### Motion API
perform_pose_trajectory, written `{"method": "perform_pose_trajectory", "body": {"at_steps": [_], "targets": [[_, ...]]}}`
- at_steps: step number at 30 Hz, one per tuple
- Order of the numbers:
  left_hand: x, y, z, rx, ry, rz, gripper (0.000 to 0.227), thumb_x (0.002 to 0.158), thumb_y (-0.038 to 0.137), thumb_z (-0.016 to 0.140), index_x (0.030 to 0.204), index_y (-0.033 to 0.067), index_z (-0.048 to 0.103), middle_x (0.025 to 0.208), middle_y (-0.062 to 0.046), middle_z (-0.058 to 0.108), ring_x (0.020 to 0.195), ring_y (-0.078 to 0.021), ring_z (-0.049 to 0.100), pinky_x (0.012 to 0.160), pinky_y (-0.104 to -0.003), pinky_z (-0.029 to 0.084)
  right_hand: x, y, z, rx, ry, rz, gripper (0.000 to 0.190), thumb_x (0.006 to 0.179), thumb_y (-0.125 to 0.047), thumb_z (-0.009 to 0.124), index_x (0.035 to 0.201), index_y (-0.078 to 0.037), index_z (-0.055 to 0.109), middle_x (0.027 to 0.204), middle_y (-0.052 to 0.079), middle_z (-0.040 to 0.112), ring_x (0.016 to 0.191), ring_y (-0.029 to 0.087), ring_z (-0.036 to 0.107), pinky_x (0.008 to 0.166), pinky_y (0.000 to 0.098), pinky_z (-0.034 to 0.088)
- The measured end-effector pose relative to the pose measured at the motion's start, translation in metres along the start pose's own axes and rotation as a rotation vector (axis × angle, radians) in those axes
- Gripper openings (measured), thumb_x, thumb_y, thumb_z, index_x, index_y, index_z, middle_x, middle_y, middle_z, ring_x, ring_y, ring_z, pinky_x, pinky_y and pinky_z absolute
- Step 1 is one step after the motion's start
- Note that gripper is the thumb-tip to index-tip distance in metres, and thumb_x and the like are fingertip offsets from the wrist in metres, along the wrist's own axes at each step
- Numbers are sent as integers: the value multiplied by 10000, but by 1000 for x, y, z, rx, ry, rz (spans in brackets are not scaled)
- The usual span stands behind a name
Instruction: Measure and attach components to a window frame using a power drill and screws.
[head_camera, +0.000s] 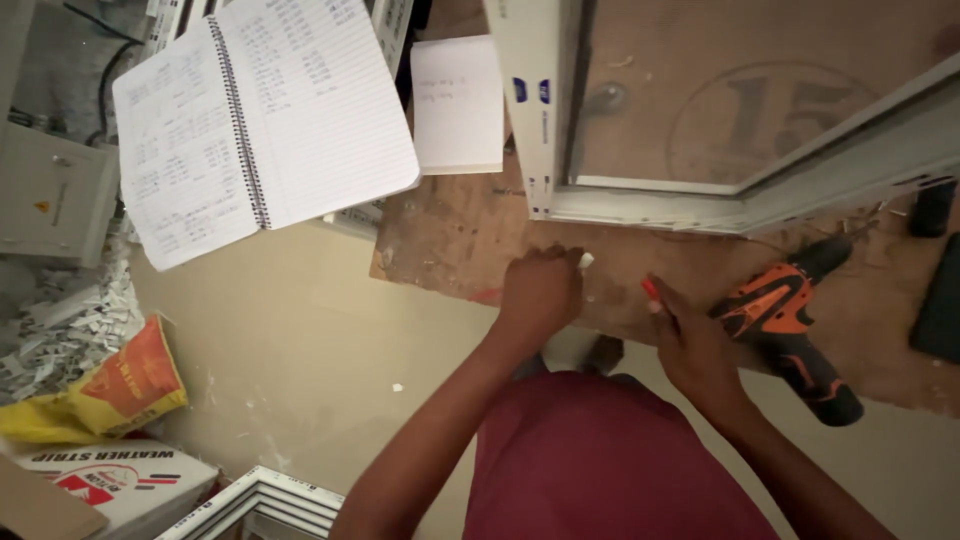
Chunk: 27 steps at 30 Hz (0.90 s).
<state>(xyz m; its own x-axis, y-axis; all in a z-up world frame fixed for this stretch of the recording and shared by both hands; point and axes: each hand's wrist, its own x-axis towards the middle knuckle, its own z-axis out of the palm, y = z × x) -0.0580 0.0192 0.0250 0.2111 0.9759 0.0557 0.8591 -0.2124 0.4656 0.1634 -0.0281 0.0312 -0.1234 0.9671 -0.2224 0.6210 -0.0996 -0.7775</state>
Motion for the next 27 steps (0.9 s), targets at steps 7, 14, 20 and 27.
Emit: {"method": "perform_pose_trajectory", "body": {"at_steps": [7,14,20,27], "targets": [[14,-28,1,104,-176,183,367,818,112,636,1169,139,740,984,-96,733,908,-323,707,725,-481,569,1,-19,4,-226,90,207,452,1059,-353,522,1479,-208,606,687,207,662,568,314,668,584,437,519],[18,-26,-2,161,-241,334,237,804,91,691,1030,135,749,1171,-136,642,957,-326,683,769,-468,545,-9,-2,1,-385,50,390,721,972,-405,656,1562,-72,407,879,239,742,766,380,728,657,460,566],[16,-29,-9,77,-213,333,320,808,74,679,1126,107,705,1131,-156,625,949,-342,687,756,-484,540,-36,-1,11,124,211,208,444,1018,-100,491,1453,-22,455,1015,232,674,730,283,704,634,388,571],[-12,-17,-66,-374,-240,287,541,928,305,717,1380,40,583,1196,-210,631,947,-393,700,806,-478,580,-40,-32,32,807,261,593,317,1024,-44,481,1289,37,635,1033,194,714,832,254,692,754,378,532]]}}
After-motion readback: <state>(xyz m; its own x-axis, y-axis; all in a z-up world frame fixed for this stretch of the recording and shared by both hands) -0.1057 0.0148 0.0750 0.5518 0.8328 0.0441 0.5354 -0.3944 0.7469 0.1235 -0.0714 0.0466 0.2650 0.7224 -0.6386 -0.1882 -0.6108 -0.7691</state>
